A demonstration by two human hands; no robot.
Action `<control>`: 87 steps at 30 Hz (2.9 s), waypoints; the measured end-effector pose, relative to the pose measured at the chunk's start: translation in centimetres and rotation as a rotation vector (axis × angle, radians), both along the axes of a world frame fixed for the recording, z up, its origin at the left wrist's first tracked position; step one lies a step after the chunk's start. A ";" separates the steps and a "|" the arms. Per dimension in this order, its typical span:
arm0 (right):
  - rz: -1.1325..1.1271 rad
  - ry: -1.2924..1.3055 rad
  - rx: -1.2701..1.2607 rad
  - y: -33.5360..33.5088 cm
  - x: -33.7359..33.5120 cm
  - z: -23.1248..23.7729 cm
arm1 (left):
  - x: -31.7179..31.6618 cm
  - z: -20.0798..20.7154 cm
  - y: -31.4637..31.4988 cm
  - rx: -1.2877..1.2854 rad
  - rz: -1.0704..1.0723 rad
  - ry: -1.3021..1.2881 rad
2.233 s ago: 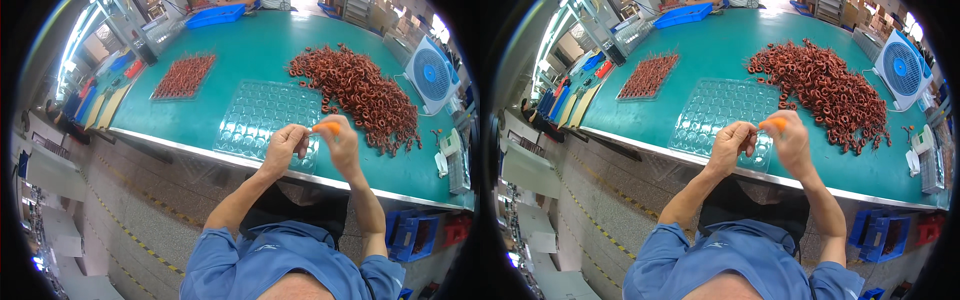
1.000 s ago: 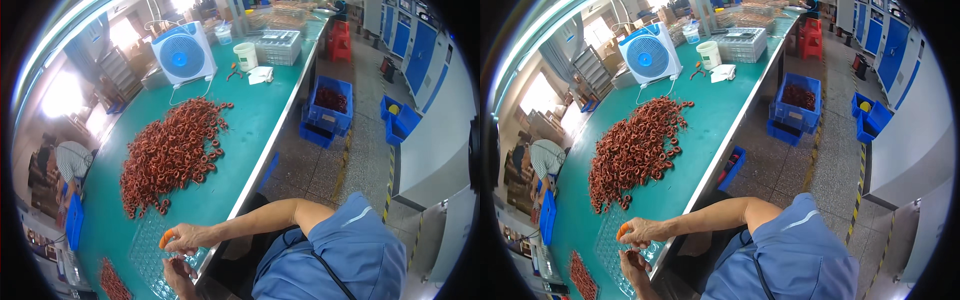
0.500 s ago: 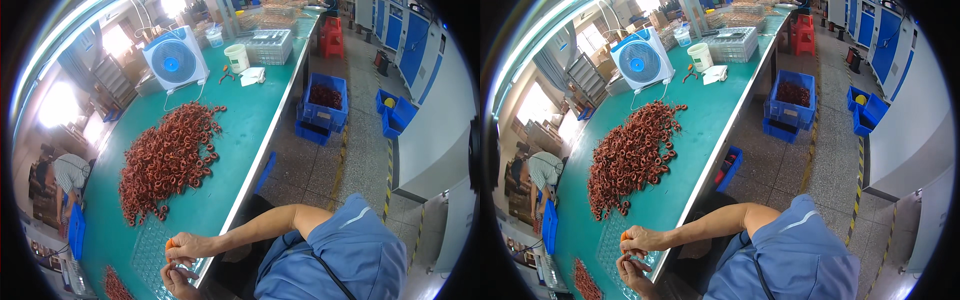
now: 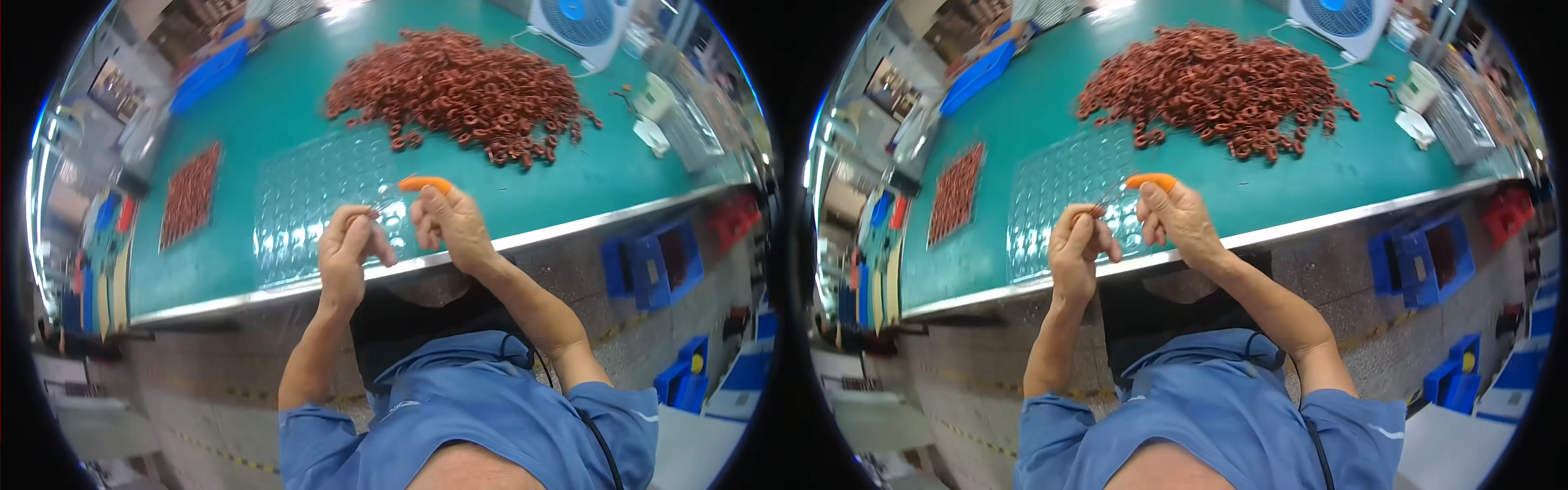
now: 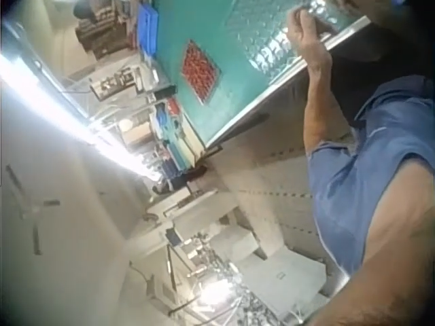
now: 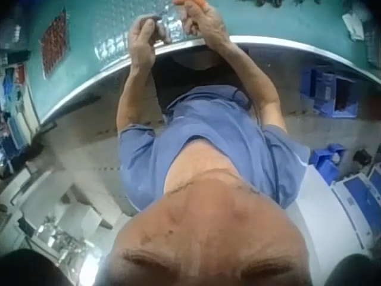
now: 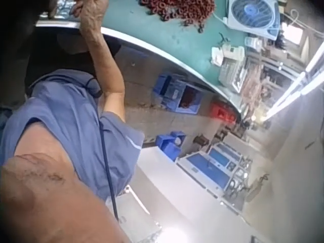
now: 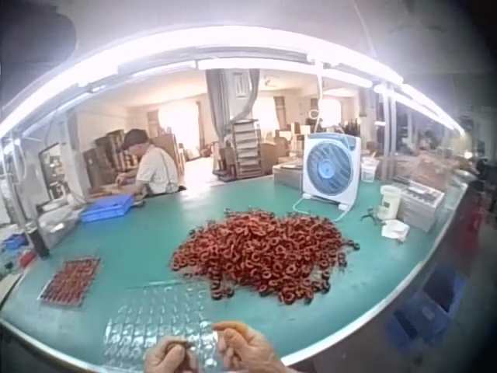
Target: Picking up copper coils, checking the wires, and placing them into a plastic sorting tray.
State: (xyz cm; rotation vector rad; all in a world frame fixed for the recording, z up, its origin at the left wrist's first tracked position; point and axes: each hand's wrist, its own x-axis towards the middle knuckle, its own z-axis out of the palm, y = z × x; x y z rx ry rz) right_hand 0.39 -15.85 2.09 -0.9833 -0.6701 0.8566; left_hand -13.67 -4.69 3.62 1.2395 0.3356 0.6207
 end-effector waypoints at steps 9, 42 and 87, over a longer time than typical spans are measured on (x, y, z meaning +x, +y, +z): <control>-0.061 -0.136 -0.005 1.6 -1.1 1.1 | -2.8 -0.5 -0.1 0.055 -0.068 0.012; 0.115 -0.345 -0.252 2.5 -1.7 1.4 | -3.2 2.9 3.3 1.924 -0.039 0.238; -0.136 -0.324 -0.049 3.7 -2.6 1.7 | -3.3 -1.2 1.1 0.004 0.101 -0.172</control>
